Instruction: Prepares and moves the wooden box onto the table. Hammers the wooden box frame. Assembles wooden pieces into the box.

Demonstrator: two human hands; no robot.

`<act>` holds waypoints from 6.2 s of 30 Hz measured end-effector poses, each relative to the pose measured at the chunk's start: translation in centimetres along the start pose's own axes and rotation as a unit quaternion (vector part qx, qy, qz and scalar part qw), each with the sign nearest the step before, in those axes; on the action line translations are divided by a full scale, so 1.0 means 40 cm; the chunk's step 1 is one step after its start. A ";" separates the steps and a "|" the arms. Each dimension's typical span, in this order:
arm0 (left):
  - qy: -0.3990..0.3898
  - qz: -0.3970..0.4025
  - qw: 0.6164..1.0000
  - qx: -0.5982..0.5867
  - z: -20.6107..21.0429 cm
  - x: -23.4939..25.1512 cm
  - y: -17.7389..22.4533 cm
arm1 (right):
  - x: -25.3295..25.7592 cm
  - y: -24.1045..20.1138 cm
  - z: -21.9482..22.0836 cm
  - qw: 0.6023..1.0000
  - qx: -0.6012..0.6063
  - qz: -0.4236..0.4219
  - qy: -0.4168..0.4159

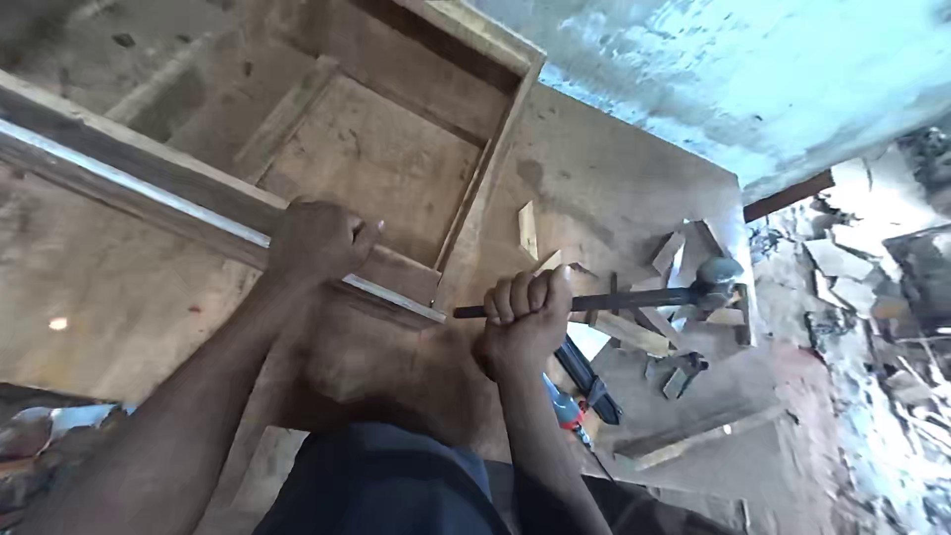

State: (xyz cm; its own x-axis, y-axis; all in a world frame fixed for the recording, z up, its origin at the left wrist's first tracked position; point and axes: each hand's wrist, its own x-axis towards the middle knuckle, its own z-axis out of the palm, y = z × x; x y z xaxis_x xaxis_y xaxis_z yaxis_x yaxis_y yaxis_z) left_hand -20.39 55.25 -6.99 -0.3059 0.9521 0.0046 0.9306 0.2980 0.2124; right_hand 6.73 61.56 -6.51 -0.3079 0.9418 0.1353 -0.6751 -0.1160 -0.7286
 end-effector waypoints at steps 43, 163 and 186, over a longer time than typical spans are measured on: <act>0.053 -0.042 0.997 -0.037 0.098 -0.052 0.319 | 0.238 -0.200 -0.687 0.757 -0.626 0.168 0.076; 0.109 -0.014 0.984 -0.139 0.025 -0.766 0.024 | -0.218 0.010 0.152 0.479 -0.573 0.123 -0.653; 0.053 -0.044 0.993 -0.100 0.013 -0.737 0.029 | -0.149 -0.021 -0.695 0.473 -0.816 0.325 -0.064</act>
State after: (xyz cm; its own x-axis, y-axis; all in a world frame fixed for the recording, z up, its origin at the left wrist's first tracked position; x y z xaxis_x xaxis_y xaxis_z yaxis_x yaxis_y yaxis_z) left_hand -10.18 27.55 -7.40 -0.4134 0.9072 0.0785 0.8440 0.3493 0.4070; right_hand 27.76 64.83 -25.38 -0.2042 0.8353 -0.5104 0.9754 0.1297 -0.1781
